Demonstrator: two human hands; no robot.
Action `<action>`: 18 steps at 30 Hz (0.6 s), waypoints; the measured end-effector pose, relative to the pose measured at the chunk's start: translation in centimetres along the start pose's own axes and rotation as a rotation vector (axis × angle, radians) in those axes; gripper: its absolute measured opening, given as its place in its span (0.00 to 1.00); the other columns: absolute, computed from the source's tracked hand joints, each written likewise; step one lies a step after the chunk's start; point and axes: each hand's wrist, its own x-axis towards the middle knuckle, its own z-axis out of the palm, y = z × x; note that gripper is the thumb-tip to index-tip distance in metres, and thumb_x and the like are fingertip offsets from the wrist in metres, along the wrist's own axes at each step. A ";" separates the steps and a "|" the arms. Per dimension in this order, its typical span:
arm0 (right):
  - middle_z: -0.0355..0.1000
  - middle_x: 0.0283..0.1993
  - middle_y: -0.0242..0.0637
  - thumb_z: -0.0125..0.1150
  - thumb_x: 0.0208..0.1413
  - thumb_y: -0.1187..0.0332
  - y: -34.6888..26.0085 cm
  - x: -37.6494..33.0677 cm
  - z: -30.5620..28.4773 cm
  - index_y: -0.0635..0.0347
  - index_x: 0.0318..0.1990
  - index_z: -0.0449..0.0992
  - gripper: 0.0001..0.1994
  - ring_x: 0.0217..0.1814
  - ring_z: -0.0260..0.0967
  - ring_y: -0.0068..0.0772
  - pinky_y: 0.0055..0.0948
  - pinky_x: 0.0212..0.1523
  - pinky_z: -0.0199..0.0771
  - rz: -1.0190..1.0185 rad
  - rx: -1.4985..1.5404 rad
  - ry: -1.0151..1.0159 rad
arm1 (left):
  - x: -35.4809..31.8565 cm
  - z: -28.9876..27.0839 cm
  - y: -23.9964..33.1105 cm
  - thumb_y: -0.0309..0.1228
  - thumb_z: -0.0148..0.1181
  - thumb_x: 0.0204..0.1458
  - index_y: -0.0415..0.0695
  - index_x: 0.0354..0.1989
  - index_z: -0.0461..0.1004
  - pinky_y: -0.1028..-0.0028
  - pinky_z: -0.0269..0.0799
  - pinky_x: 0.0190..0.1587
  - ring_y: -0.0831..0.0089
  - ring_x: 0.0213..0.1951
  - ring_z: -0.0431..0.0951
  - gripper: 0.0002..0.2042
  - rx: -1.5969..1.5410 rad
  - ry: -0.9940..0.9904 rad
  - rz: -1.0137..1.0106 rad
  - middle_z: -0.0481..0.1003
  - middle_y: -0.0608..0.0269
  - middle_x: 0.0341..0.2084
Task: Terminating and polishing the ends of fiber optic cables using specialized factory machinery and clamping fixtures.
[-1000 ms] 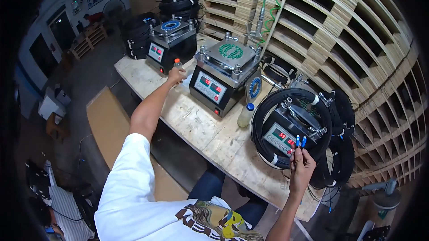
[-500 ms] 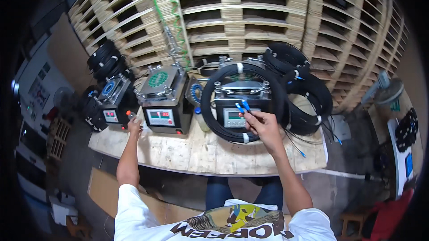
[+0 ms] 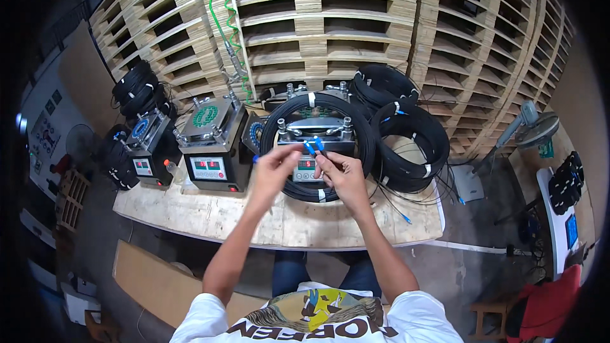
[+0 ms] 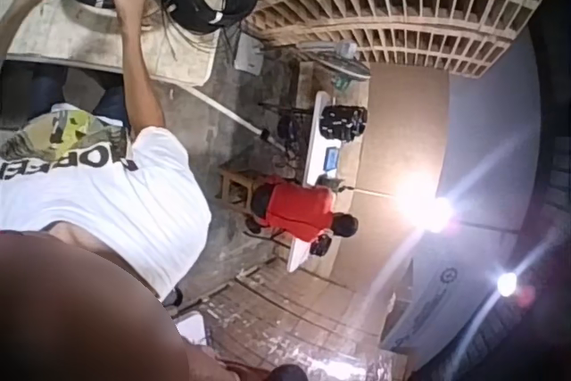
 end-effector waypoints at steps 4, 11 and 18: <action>0.76 0.30 0.32 0.59 0.68 0.63 0.3 0.0 -1.5 0.67 0.42 0.82 0.14 0.25 0.66 0.13 0.16 0.25 0.62 0.033 0.033 -0.016 | 0.8 3.7 -0.1 0.34 0.62 0.63 0.35 0.46 0.81 0.78 0.72 0.44 0.84 0.39 0.76 0.13 -0.155 -0.067 -0.033 0.81 0.66 0.37; 0.78 0.32 0.38 0.57 0.68 0.66 -1.9 1.9 -8.8 0.70 0.58 0.74 0.18 0.26 0.74 0.22 0.22 0.29 0.76 0.070 -0.174 0.092 | 6.5 -0.3 1.0 0.35 0.53 0.68 0.38 0.51 0.73 0.75 0.80 0.40 0.74 0.33 0.82 0.13 -0.412 0.036 -0.106 0.78 0.61 0.36; 0.77 0.27 0.40 0.56 0.67 0.70 -3.7 12.6 -13.5 0.64 0.60 0.71 0.17 0.24 0.74 0.24 0.21 0.25 0.72 0.001 -0.285 0.015 | 16.4 -4.8 -1.9 0.36 0.51 0.69 0.39 0.55 0.73 0.80 0.69 0.25 0.81 0.24 0.74 0.15 -0.118 0.107 0.027 0.74 0.67 0.31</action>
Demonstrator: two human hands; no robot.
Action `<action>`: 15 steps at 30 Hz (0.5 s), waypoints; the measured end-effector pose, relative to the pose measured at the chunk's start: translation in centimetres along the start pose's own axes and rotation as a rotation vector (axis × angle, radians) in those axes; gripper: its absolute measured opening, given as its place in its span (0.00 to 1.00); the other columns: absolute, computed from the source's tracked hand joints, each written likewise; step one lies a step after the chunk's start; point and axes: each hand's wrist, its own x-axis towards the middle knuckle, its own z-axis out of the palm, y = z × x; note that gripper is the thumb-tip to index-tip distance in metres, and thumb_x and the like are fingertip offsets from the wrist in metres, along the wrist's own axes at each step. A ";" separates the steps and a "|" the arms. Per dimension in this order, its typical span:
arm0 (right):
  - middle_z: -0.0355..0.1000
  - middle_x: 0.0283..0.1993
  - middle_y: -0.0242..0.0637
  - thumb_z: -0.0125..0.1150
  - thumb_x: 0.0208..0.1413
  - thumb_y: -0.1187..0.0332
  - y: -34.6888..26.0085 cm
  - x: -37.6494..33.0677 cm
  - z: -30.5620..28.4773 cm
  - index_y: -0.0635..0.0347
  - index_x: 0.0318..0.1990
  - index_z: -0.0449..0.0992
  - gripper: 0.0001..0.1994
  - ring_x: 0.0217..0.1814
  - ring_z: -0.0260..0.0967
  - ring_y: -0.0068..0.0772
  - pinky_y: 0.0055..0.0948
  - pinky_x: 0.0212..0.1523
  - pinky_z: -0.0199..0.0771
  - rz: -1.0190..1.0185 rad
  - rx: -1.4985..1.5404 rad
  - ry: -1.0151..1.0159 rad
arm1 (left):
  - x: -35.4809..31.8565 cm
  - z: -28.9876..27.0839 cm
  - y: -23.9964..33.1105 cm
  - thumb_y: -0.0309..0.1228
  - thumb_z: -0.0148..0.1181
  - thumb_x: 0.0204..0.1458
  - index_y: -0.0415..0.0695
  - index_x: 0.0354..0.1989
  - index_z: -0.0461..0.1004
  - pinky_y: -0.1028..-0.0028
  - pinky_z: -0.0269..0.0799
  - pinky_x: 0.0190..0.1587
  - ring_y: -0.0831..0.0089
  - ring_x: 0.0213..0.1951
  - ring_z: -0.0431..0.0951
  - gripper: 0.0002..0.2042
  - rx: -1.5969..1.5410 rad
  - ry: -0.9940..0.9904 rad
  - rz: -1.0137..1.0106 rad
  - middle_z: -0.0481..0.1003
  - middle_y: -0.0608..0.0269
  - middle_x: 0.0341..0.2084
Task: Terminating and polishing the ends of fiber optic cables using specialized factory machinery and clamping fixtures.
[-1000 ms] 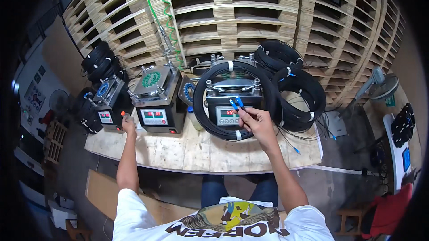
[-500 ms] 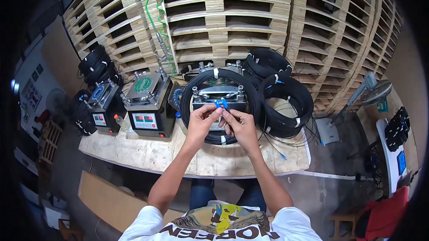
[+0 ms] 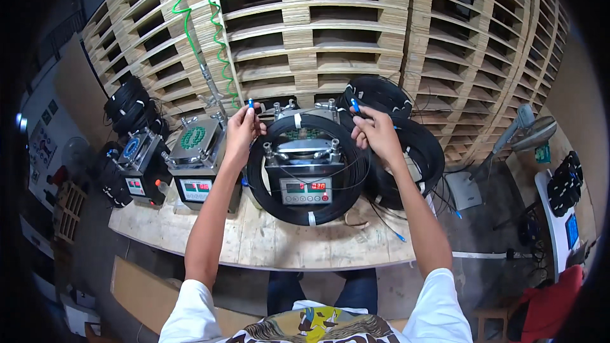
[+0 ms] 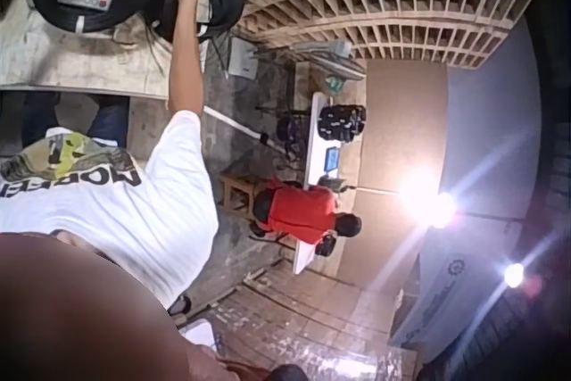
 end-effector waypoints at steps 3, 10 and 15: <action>0.76 0.25 0.38 0.57 0.65 0.71 0.5 5.3 -0.6 0.65 0.56 0.72 0.14 0.24 0.74 0.23 0.23 0.25 0.70 -0.052 -0.279 0.002 | 2.5 0.1 -0.6 0.34 0.52 0.68 0.38 0.58 0.73 0.79 0.66 0.22 0.82 0.22 0.72 0.16 0.092 0.005 -0.046 0.74 0.68 0.28; 0.81 0.33 0.45 0.65 0.56 0.75 1.0 15.8 0.9 0.67 0.43 0.81 0.08 0.36 0.80 0.37 0.34 0.41 0.77 -0.458 -0.940 -0.107 | 5.4 2.6 -4.1 0.28 0.56 0.64 0.38 0.47 0.71 0.67 0.72 0.31 0.68 0.26 0.77 0.08 0.526 0.111 0.246 0.77 0.56 0.23; 0.82 0.38 0.46 0.71 0.51 0.68 -1.2 17.0 5.3 0.57 0.43 0.85 0.12 0.40 0.81 0.45 0.38 0.43 0.79 -0.212 -1.043 -0.334 | 4.5 3.0 -4.1 0.27 0.54 0.64 0.38 0.50 0.72 0.64 0.73 0.32 0.63 0.26 0.80 0.09 0.564 0.088 0.203 0.77 0.52 0.23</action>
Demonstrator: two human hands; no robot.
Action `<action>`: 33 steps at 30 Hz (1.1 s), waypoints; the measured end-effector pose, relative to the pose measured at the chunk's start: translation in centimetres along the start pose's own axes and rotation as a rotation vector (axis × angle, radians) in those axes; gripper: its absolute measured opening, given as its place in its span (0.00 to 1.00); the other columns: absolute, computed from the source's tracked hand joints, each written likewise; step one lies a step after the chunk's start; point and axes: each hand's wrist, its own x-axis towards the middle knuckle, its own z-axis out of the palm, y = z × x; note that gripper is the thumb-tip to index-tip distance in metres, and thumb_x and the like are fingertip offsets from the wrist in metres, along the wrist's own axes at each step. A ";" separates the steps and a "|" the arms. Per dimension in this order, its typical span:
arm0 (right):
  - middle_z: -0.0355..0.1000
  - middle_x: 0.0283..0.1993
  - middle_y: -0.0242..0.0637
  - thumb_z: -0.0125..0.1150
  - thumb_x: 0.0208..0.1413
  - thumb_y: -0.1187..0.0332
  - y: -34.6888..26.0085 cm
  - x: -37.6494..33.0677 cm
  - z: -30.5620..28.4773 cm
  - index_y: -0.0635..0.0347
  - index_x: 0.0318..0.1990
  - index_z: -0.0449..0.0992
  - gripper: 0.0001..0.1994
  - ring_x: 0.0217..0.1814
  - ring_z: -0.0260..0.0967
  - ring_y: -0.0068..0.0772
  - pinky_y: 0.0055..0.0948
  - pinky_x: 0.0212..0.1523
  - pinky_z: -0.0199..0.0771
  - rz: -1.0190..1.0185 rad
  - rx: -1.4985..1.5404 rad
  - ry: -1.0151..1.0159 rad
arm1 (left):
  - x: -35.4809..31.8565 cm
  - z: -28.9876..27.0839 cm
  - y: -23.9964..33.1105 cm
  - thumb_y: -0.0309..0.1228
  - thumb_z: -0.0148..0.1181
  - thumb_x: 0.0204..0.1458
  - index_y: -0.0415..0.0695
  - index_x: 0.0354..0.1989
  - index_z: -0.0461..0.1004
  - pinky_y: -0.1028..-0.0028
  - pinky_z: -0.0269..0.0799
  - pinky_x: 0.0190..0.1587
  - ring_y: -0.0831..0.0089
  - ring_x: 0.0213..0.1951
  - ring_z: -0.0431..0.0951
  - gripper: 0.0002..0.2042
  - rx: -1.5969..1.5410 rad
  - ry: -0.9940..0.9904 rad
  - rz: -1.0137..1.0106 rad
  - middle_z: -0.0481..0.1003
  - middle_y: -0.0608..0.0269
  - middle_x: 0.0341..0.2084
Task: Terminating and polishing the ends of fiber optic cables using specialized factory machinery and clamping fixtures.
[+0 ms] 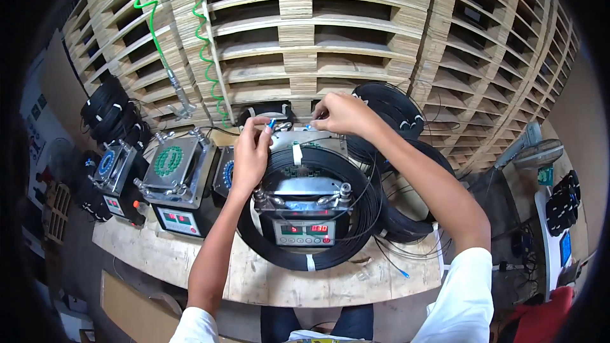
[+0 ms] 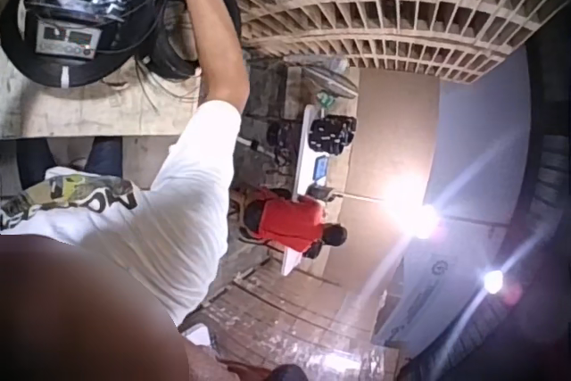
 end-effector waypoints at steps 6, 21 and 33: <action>0.81 0.34 0.45 0.69 0.53 0.68 0.6 0.5 2.1 0.57 0.38 0.86 0.07 0.38 0.80 0.47 0.42 0.39 0.79 -0.120 -0.181 -0.074 | 0.1 0.0 0.7 0.28 0.57 0.64 0.36 0.43 0.79 0.69 0.71 0.29 0.70 0.22 0.76 0.08 0.046 -0.017 -0.053 0.76 0.55 0.20; 0.79 0.29 0.45 0.70 0.47 0.70 -0.2 0.9 2.2 0.59 0.32 0.84 0.05 0.35 0.79 0.48 0.43 0.32 0.76 -0.305 -0.346 -0.038 | 0.1 -0.1 -0.1 0.27 0.59 0.63 0.33 0.44 0.73 0.73 0.73 0.29 0.76 0.24 0.79 0.09 -0.065 0.004 -0.142 0.82 0.55 0.25; 0.78 0.26 0.49 0.67 0.40 0.74 -3.2 2.8 1.4 0.63 0.26 0.82 0.04 0.31 0.80 0.52 0.45 0.29 0.77 -0.402 -0.583 -0.166 | 0.5 0.0 -1.1 0.27 0.57 0.64 0.32 0.43 0.73 0.74 0.73 0.29 0.76 0.24 0.78 0.09 -0.134 -0.026 -0.159 0.80 0.57 0.23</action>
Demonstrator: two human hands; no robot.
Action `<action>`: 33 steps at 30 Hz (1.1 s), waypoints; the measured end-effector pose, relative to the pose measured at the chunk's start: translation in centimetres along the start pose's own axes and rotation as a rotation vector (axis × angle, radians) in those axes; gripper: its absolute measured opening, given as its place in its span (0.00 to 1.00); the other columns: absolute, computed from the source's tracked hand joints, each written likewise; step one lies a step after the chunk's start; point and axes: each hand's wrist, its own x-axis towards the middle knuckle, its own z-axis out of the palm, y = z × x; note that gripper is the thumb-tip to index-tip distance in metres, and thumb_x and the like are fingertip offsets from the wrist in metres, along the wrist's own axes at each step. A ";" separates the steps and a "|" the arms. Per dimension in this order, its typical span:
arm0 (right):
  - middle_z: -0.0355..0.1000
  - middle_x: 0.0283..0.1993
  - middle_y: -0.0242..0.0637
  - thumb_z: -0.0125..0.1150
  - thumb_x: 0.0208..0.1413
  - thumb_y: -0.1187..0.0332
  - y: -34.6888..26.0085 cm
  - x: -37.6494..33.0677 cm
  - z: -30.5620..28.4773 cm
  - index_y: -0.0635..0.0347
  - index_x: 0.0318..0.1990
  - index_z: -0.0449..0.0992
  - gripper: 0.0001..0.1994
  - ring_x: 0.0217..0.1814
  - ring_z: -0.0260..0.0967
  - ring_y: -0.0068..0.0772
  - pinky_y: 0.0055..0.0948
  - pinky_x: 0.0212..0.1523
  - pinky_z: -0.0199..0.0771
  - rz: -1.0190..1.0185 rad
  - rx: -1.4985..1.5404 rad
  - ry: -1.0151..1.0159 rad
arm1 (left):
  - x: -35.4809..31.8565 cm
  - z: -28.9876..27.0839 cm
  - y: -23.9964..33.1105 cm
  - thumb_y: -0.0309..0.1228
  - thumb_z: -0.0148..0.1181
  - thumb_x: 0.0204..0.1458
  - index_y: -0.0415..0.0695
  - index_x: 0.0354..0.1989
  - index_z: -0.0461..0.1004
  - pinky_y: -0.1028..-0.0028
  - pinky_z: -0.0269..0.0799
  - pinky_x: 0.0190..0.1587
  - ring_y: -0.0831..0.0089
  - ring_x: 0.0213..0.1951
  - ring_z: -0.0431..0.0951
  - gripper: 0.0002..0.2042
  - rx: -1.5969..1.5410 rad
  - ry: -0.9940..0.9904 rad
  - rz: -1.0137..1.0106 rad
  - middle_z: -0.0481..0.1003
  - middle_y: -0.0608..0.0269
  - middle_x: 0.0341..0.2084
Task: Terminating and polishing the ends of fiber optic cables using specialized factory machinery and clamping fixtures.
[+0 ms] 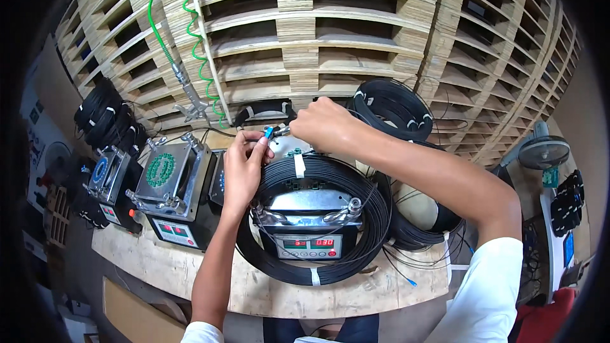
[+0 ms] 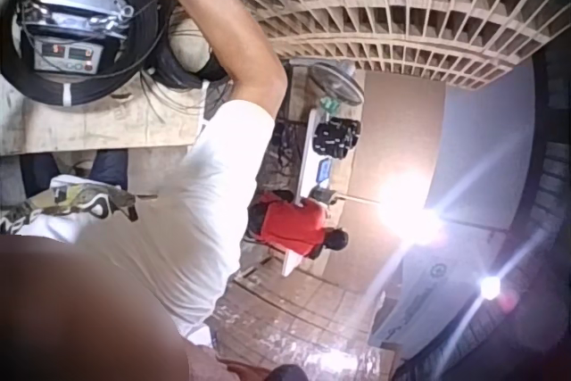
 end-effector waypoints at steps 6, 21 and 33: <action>0.79 0.27 0.47 0.65 0.42 0.76 0.0 0.6 0.2 0.63 0.26 0.81 0.03 0.32 0.81 0.49 0.44 0.31 0.78 -0.008 0.009 -0.053 | -0.2 -0.1 -0.2 0.27 0.57 0.64 0.31 0.41 0.73 0.74 0.73 0.30 0.76 0.25 0.78 0.08 0.001 -0.005 -0.004 0.80 0.56 0.23; 0.82 0.36 0.41 0.73 0.38 0.73 1.4 1.0 1.4 0.56 0.35 0.86 0.12 0.42 0.81 0.47 0.43 0.41 0.80 0.104 0.305 -0.191 | 0.0 -0.3 0.0 0.25 0.58 0.62 0.31 0.40 0.72 0.69 0.73 0.29 0.68 0.25 0.80 0.07 0.121 -0.012 0.065 0.80 0.53 0.22; 0.80 0.35 0.52 0.70 0.43 0.76 1.6 1.0 2.5 0.63 0.37 0.83 0.11 0.41 0.80 0.53 0.43 0.39 0.79 0.126 0.432 -0.262 | 0.0 -0.2 1.6 0.24 0.57 0.62 0.31 0.42 0.72 0.65 0.74 0.31 0.61 0.26 0.82 0.07 0.213 -0.087 0.140 0.79 0.48 0.22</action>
